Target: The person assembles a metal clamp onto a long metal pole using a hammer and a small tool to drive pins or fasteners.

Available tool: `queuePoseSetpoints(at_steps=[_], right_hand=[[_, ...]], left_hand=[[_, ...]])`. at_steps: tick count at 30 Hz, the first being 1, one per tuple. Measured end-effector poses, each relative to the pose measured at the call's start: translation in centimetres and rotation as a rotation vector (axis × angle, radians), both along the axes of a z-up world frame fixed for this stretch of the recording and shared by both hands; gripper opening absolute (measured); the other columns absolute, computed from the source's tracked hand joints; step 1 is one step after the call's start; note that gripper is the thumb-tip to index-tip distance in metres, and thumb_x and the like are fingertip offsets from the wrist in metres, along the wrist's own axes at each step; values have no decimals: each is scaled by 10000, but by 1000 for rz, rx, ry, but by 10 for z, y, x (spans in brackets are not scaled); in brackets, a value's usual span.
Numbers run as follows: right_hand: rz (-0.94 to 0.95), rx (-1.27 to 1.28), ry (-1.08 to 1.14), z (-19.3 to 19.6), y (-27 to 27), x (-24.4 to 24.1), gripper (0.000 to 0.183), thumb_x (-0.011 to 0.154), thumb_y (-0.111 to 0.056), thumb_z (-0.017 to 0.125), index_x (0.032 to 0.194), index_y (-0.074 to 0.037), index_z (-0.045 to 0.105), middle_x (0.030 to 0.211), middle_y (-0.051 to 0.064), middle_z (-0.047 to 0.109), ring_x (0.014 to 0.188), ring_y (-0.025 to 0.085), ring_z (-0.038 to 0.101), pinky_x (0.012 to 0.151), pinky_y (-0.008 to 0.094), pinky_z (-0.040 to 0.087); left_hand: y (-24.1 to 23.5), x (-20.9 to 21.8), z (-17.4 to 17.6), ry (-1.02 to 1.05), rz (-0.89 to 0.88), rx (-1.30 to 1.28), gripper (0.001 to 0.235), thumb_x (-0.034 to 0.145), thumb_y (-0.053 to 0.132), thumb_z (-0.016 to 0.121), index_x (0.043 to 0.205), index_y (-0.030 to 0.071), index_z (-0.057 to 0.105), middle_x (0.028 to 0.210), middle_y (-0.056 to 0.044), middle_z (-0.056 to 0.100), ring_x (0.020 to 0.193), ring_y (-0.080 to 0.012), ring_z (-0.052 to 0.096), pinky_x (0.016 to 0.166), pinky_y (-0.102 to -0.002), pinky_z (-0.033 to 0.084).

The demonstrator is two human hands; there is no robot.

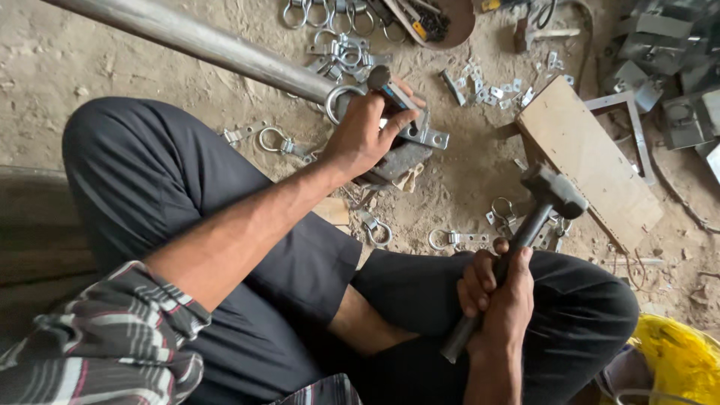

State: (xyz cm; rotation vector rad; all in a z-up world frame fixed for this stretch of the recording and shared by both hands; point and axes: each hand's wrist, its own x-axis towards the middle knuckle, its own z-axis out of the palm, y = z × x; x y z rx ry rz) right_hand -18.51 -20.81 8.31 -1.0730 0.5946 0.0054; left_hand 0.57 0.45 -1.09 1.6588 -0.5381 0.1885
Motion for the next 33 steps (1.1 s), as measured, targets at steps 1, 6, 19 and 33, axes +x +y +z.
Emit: queuePoseSetpoints(at_steps=[1,6,19,33], right_hand=[[-12,8,-1,0,2,2,358,1130,-441,365,1096,-104,481,639,-31,332,437,61,286,366,234,271],[50,-98,63,2,7,6,390,1112,-432,363,1093,-66,497,629,-25,341,424,63,282,341,233,261],[58,-80,63,1,8,9,379,1116,-418,358,1084,-63,488,619,-24,345,411,55,291,327,221,268],[76,-47,38,-4,4,8,384,1112,-430,368,1087,-66,488,606,-19,343,398,65,297,319,229,277]], left_hand=[[0,0,1,23,3,7,305,1102,312,571,1159,13,565,1144,-109,748,1053,-252,766,945,-365,630],[-1,-4,7,-29,50,222,276,1061,302,619,1096,34,677,1101,-88,769,1000,-252,746,918,-402,577],[-10,0,0,0,13,191,229,1059,254,637,1103,30,657,1049,-95,766,958,-258,751,867,-424,585],[-11,4,-15,-119,37,297,231,1054,237,657,1122,19,620,922,-119,752,791,-232,747,689,-377,605]])
